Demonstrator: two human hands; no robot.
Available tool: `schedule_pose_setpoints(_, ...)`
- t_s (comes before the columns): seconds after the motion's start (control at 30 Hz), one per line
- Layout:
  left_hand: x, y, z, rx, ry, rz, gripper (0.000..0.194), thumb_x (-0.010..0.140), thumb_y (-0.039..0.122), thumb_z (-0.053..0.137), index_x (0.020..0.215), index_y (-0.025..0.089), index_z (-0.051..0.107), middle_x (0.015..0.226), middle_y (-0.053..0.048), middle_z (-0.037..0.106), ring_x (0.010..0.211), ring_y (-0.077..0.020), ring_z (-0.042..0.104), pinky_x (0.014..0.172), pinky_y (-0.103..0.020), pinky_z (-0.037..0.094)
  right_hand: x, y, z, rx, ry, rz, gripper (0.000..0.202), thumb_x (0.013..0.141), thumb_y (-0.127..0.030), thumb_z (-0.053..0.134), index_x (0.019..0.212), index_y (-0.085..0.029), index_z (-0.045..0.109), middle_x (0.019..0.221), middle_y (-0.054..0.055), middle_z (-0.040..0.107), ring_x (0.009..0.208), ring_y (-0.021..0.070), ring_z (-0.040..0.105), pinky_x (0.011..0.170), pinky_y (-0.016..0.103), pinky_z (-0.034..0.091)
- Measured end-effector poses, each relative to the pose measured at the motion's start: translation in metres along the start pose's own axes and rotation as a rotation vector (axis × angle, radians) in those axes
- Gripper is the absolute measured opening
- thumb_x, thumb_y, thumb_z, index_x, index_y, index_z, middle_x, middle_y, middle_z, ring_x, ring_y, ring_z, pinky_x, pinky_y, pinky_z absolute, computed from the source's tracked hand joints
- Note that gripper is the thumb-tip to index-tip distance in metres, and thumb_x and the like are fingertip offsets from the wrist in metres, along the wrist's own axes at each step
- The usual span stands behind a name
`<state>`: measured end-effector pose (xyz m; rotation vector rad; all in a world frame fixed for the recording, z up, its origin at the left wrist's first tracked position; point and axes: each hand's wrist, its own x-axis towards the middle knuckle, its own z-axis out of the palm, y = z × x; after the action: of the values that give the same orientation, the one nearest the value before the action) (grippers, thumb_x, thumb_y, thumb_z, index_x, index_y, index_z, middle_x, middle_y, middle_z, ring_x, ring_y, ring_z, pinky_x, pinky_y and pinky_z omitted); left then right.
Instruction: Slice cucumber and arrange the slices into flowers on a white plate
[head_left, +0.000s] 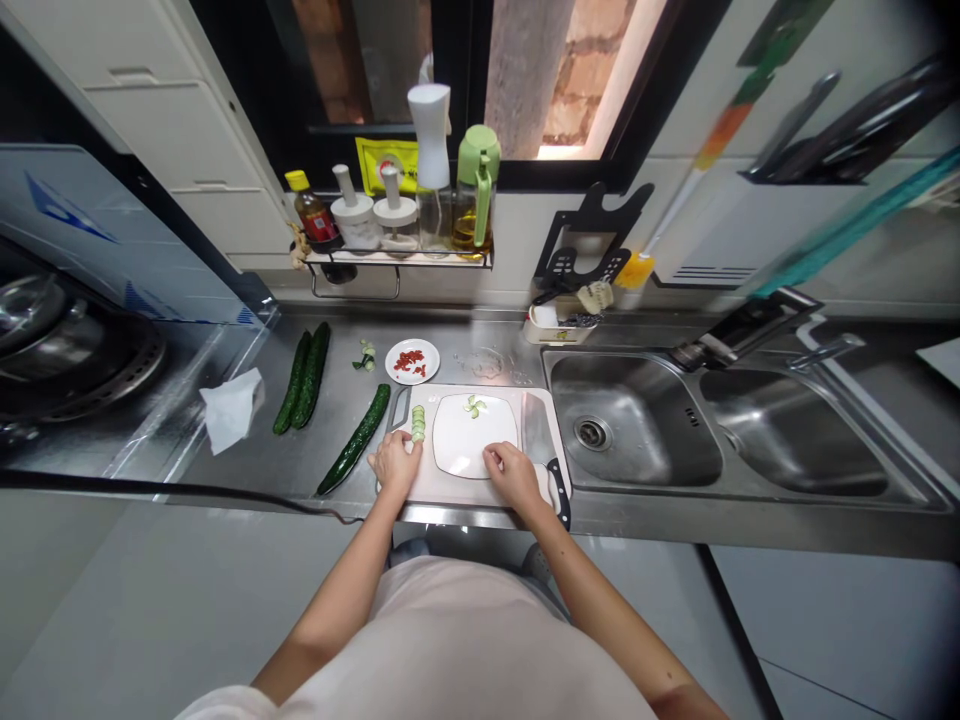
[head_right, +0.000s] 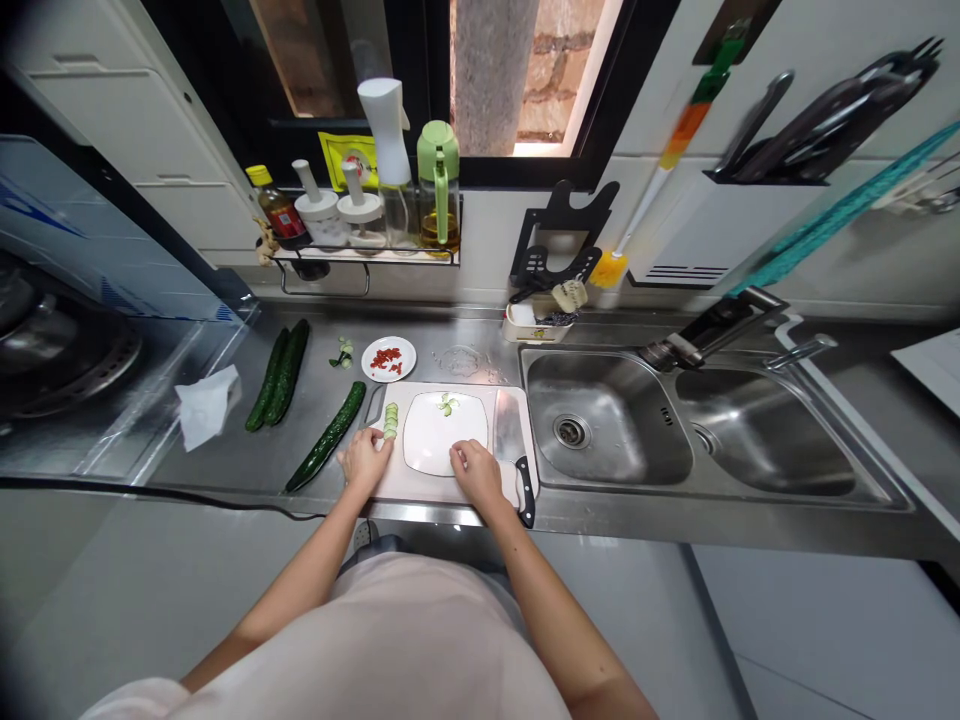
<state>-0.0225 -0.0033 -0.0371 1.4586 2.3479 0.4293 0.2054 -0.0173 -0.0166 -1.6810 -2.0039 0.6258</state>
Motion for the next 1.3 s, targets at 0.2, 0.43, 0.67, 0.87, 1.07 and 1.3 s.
schedule_pose_setpoints(0.2, 0.001, 0.000, 0.004, -0.098, 0.034, 0.018, 0.016, 0.080, 0.035, 0.059, 0.087, 0.021, 0.061, 0.096, -0.006, 0.068, 0.095, -0.0257, 0.060, 0.087, -0.039, 0.034, 0.000, 0.000, 0.001, 0.025, 0.012, -0.014, 0.028, 0.092, -0.030, 0.041, 0.086, -0.020, 0.066, 0.079, 0.004, 0.063, 0.072, 0.0150, 0.057, 0.068, 0.024, 0.039)
schedule_pose_setpoints(0.43, 0.004, -0.001, 0.009, -0.413, 0.055, 0.004, 0.012, 0.075, 0.031, 0.063, 0.081, 0.020, 0.061, 0.076, 0.000, 0.066, 0.070, -0.0155, 0.058, 0.078, -0.030, 0.039, 0.000, 0.003, 0.000, 0.041, 0.038, -0.024, 0.028, 0.092, -0.030, 0.041, 0.084, -0.020, 0.066, 0.076, 0.004, 0.062, 0.069, 0.0151, 0.056, 0.066, 0.025, 0.037)
schedule_pose_setpoints(0.67, 0.008, 0.013, 0.003, -0.967, -0.030, 0.005, 0.028, 0.062, 0.036, 0.073, 0.078, 0.016, 0.062, 0.071, -0.002, 0.063, 0.065, -0.0126, 0.056, 0.066, -0.024, 0.044, 0.001, 0.001, 0.001, 0.080, 0.047, -0.028, 0.026, 0.091, -0.029, 0.043, 0.084, -0.020, 0.066, 0.076, 0.004, 0.062, 0.070, 0.0155, 0.056, 0.066, 0.025, 0.039)
schedule_pose_setpoints(0.87, 0.003, 0.029, -0.010, -1.200, -0.223, -0.005, 0.035, 0.054, 0.035, 0.081, 0.078, 0.014, 0.066, 0.076, -0.004, 0.068, 0.074, -0.0148, 0.062, 0.075, -0.027, 0.046, 0.004, -0.004, -0.003, 0.145, 0.070, -0.044, 0.025, 0.090, -0.030, 0.045, 0.084, -0.020, 0.066, 0.074, 0.003, 0.062, 0.070, 0.0156, 0.056, 0.066, 0.026, 0.040)
schedule_pose_setpoints(1.07, -0.004, 0.046, -0.024, -1.219, -0.318, 0.022, 0.032, 0.056, 0.032, 0.081, 0.080, 0.014, 0.069, 0.081, -0.004, 0.069, 0.077, -0.0154, 0.063, 0.078, -0.029, 0.048, 0.012, -0.015, -0.014, 0.274, 0.123, -0.037, 0.023, 0.088, -0.033, 0.049, 0.088, -0.020, 0.068, 0.079, 0.004, 0.066, 0.072, 0.0165, 0.058, 0.069, 0.028, 0.043)
schedule_pose_setpoints(1.3, -0.009, 0.066, -0.038, -1.219, -0.404, 0.072, 0.025, 0.057, 0.028, 0.079, 0.077, 0.015, 0.070, 0.078, -0.003, 0.068, 0.074, -0.0146, 0.063, 0.074, -0.027, 0.049, 0.025, -0.031, -0.028, 0.458, 0.113, -0.004, 0.023, 0.083, -0.037, 0.057, 0.093, -0.020, 0.068, 0.082, 0.004, 0.066, 0.071, 0.0151, 0.057, 0.069, 0.028, 0.046)
